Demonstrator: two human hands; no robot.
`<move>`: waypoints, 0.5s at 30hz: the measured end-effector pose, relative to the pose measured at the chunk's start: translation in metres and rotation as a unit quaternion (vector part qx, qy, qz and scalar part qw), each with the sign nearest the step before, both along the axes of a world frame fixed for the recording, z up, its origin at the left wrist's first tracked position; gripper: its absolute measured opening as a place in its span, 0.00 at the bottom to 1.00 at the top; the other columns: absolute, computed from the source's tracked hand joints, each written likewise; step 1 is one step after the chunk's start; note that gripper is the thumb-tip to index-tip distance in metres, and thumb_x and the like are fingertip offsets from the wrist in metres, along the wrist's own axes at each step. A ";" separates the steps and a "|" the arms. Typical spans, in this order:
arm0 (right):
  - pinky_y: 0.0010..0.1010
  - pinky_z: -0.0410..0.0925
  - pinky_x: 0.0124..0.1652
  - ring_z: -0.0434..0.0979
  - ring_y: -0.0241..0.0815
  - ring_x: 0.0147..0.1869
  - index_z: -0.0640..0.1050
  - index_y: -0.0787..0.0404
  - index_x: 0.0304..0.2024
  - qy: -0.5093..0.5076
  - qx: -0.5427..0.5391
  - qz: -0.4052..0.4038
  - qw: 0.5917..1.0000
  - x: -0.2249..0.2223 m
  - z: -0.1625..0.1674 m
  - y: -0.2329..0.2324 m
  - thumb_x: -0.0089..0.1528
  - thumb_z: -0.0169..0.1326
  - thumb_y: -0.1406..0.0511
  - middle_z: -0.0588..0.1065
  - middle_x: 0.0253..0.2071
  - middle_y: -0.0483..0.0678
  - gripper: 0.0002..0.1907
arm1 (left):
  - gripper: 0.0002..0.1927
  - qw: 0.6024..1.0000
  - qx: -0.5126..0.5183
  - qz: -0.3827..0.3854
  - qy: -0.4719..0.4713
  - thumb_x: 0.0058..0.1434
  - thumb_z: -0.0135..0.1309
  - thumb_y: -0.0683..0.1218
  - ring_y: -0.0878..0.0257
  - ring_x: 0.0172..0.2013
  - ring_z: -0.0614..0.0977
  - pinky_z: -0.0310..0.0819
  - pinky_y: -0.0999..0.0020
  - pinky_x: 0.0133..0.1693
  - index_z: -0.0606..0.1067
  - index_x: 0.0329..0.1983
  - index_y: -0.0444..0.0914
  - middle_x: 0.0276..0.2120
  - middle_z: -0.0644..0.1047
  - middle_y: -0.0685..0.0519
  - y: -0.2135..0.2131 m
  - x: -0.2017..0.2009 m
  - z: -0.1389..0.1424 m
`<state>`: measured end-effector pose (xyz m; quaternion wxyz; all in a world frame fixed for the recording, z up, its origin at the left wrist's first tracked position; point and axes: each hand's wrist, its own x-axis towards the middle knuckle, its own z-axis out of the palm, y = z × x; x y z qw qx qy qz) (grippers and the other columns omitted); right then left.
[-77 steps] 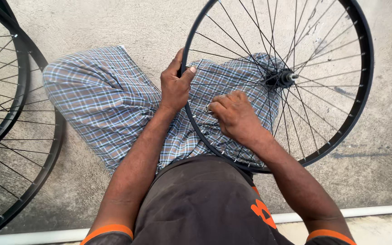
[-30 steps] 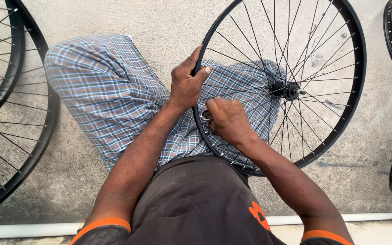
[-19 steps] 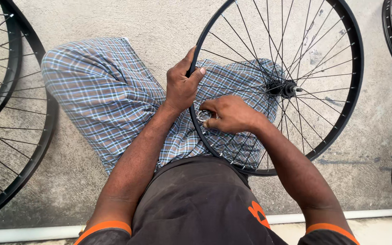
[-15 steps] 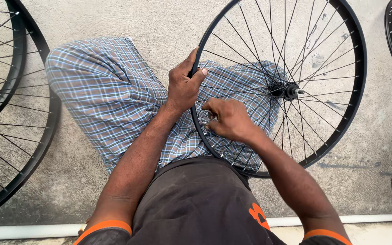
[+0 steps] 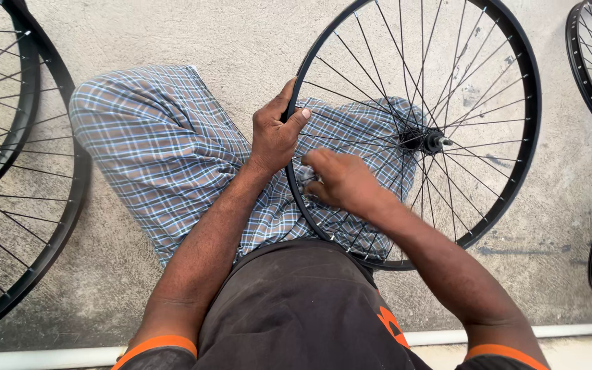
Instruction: The person sits on the floor and uses a spoke wrench to adjust the tension of the spokes on a bicycle wheel. They rotate the wheel periodically to access different sections while tightening or loosening individual spokes.
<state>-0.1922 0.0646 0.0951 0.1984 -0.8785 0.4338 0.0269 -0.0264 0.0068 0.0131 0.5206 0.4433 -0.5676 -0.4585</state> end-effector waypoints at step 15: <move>0.44 0.63 0.50 0.75 0.45 0.47 0.77 0.57 0.50 -0.060 0.050 -0.013 0.997 -0.019 0.039 0.003 0.58 0.59 0.60 0.77 0.42 0.47 0.18 | 0.30 1.000 -0.027 0.005 -0.015 0.69 0.57 0.42 0.71 0.31 0.75 0.73 0.74 0.33 0.65 0.72 0.29 0.32 0.75 0.55 0.004 0.001 0.006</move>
